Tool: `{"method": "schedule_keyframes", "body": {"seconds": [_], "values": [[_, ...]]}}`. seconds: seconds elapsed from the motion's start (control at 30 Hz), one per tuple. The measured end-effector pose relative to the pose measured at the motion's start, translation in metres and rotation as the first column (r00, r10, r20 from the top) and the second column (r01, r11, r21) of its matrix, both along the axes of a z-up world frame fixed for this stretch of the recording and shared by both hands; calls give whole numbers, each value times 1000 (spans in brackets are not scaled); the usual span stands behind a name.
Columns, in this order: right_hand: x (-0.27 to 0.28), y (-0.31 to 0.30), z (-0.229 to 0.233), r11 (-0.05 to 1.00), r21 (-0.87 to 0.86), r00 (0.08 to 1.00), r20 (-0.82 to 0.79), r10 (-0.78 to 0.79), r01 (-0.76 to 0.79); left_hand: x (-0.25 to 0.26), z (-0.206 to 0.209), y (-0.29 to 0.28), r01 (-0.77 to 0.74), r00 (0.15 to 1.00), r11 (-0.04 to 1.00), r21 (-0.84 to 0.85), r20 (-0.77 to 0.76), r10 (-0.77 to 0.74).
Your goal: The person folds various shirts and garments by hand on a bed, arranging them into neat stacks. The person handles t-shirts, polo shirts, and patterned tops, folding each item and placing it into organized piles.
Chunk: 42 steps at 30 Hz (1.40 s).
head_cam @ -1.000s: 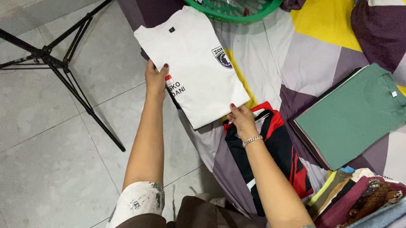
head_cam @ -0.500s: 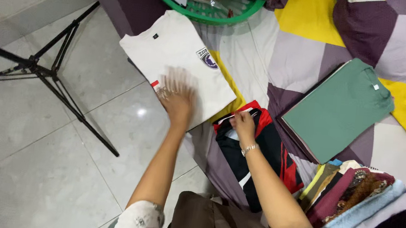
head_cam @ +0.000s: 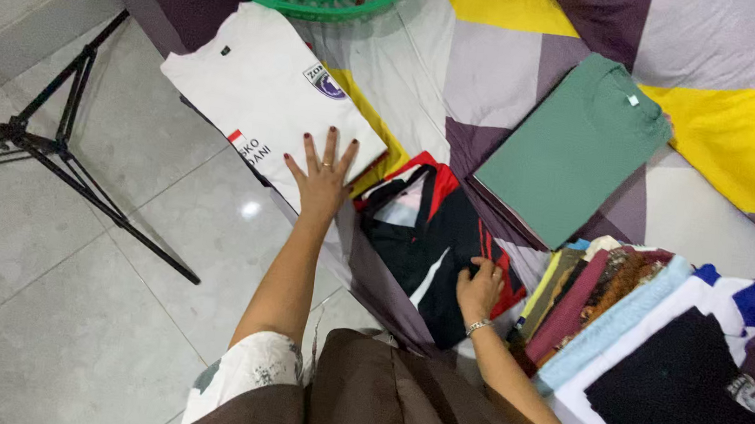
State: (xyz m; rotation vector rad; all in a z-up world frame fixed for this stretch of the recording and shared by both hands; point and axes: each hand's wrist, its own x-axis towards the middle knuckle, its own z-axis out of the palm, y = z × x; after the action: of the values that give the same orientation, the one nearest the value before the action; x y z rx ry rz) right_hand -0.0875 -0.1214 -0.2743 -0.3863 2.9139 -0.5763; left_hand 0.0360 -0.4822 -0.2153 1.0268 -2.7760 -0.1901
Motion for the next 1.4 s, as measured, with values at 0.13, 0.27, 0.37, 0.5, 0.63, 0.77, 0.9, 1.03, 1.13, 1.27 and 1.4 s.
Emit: {"method": "schedule_keyframes", "body": {"seconds": [0.13, 0.27, 0.37, 0.5, 0.63, 0.77, 0.9, 1.03, 1.13, 1.27, 1.4], "values": [[11, 17, -4, 999, 47, 977, 215, 4, -15, -1, 8, 33, -103, 993, 975, -197, -77, 89], [4, 36, -13, 995, -61, 993, 76, 85, -80, 3, -5, 129, -220, 875, 954, 202, -392, 284], [-1, 52, -17, 993, -56, 994, 40, -102, 104, 3, -18, 184, -336, 759, 838, 430, -402, 512], [-5, 73, -27, 787, -151, 776, 356, -521, 598, 2, -49, 182, -202, 753, 917, 344, -544, 370], [-5, 71, -44, 545, -515, 742, 551, -381, 662, -13, -86, 113, -69, 884, 928, 367, -409, 227], [2, 73, -57, 668, -521, 845, 388, -368, 531, -23, -100, 45, 13, 988, 927, 375, -148, 46], [3, 78, -58, 733, -471, 871, 297, -392, 490, -37, -68, 45, -291, 955, 869, 400, 171, 242], [-9, 75, -33, 938, -182, 952, -30, -305, 295, -43, -15, 117, -51, 963, 999, 4, -263, 51], [-6, 60, 17, 898, -396, 981, 102, -166, 193, -51, 22, 183, 258, 927, 966, -16, -278, -252], [-6, 73, 131, 889, -458, 989, 133, 58, 10, -69, 68, 269, 413, 831, 906, 88, -443, -336], [-13, 135, 228, 873, -481, 995, -81, 53, -85, -77, 106, 339, 642, 694, 737, 213, -570, -439]]}}
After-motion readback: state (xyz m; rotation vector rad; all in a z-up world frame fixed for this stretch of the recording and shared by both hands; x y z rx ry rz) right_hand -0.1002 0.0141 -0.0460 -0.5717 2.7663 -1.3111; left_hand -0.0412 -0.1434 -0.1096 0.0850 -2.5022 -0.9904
